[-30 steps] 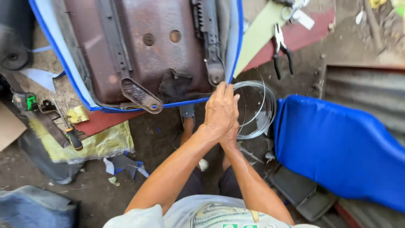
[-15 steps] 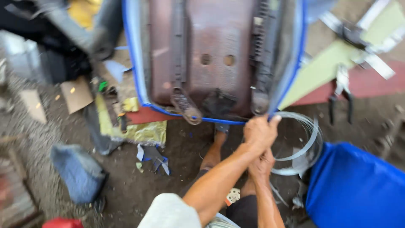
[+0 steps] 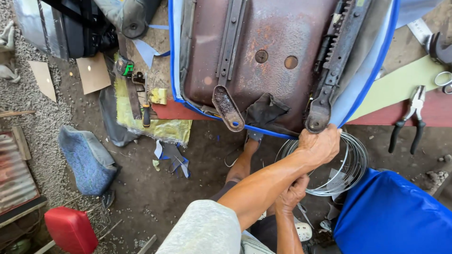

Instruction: The person uses pliers to cut a metal wire and then secures a blue strap around the underside of a chair frame. They wrap the wire around the strap and the chair's metal frame to fasten it in place.

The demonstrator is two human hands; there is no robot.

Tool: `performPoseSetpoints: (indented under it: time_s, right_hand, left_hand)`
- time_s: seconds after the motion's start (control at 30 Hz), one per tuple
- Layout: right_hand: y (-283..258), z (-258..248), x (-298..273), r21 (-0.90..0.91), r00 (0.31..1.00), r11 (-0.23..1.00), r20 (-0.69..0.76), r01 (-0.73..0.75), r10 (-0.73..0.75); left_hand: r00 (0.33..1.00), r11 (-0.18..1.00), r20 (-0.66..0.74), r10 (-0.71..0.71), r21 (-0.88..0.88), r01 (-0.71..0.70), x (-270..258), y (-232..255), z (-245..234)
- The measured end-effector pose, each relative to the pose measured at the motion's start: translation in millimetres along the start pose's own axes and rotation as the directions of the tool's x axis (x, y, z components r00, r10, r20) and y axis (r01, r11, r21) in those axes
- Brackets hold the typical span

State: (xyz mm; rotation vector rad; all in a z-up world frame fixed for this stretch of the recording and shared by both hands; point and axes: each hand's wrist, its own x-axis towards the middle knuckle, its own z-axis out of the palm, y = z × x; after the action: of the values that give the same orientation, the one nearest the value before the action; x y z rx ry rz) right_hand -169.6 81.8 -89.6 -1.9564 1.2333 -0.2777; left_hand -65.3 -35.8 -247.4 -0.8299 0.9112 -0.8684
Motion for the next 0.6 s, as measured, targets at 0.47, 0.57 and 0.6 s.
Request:
performPoseSetpoints:
  time_s: [0.47,0.57,0.6]
  right_hand:
    - [3.2,31.4,57.2,0.217,0.949,0.967,-0.310,0.135,-0.062]
    - [7.0,38.3,75.2,0.257,0.921,0.952,-0.385,0.165,-0.056]
    - [12.6,37.0,84.7,0.261,0.918,0.951,-0.392,0.167,-0.054]
  left_hand:
    - [0.949,0.947,-0.049,0.311,-0.066,-0.313,2.5,-4.0,-20.6]
    - [0.937,0.964,-0.291,0.191,-0.126,-0.236,10.6,15.0,1.7]
    - [0.938,0.966,-0.292,0.188,-0.119,-0.231,5.1,1.8,17.5]
